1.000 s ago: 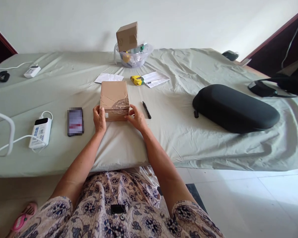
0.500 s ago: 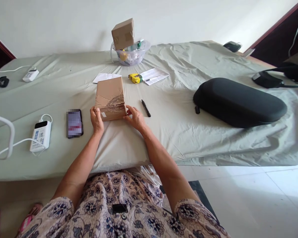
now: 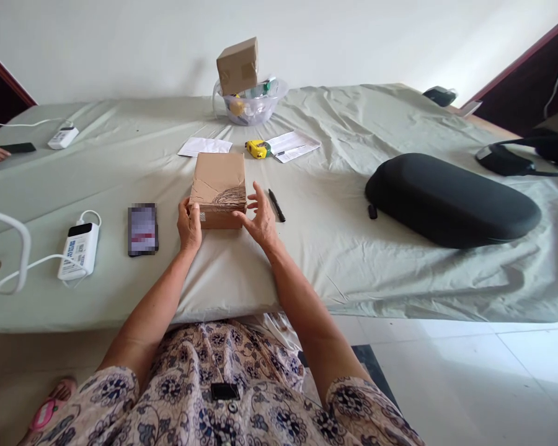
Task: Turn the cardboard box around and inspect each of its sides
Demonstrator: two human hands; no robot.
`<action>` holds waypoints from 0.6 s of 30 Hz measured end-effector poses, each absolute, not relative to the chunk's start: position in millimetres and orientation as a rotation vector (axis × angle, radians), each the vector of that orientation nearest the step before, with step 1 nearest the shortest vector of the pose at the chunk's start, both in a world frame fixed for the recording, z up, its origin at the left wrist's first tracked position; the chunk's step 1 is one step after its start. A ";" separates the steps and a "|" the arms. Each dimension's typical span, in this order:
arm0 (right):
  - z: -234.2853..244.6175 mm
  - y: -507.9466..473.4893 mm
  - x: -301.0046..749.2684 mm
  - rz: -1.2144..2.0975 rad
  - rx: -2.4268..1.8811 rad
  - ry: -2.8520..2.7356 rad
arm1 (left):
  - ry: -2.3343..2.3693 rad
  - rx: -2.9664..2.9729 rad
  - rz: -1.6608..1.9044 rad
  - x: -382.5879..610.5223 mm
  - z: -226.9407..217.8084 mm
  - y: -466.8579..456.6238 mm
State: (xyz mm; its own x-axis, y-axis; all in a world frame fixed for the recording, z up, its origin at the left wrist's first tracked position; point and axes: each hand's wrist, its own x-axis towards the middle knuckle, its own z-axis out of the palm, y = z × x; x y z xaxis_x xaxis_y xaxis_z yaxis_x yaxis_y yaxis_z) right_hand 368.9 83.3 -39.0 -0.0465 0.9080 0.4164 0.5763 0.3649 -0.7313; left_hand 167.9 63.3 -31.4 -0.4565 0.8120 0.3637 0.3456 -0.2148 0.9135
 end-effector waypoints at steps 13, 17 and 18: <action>-51.1 98.2 353.7 0.391 -1.109 -1.579 | 1.616 1.517 1.662 174.2 -30.7 61.4; -49.7 97.4 354.3 0.398 -1.088 -1.584 | 1.612 1.520 1.665 173.5 -33.2 62.3; -49.4 97.3 353.1 0.393 -1.105 -1.574 | 1.616 1.521 1.662 173.4 -33.7 62.3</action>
State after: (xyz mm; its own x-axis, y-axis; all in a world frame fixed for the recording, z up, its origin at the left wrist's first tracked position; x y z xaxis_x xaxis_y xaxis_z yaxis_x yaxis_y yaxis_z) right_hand 353.1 97.3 -49.4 0.0560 0.8092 0.5849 0.4387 0.5063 -0.7424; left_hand 173.4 62.3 -33.7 -0.3509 0.8344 0.4249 0.4013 -0.2760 0.8734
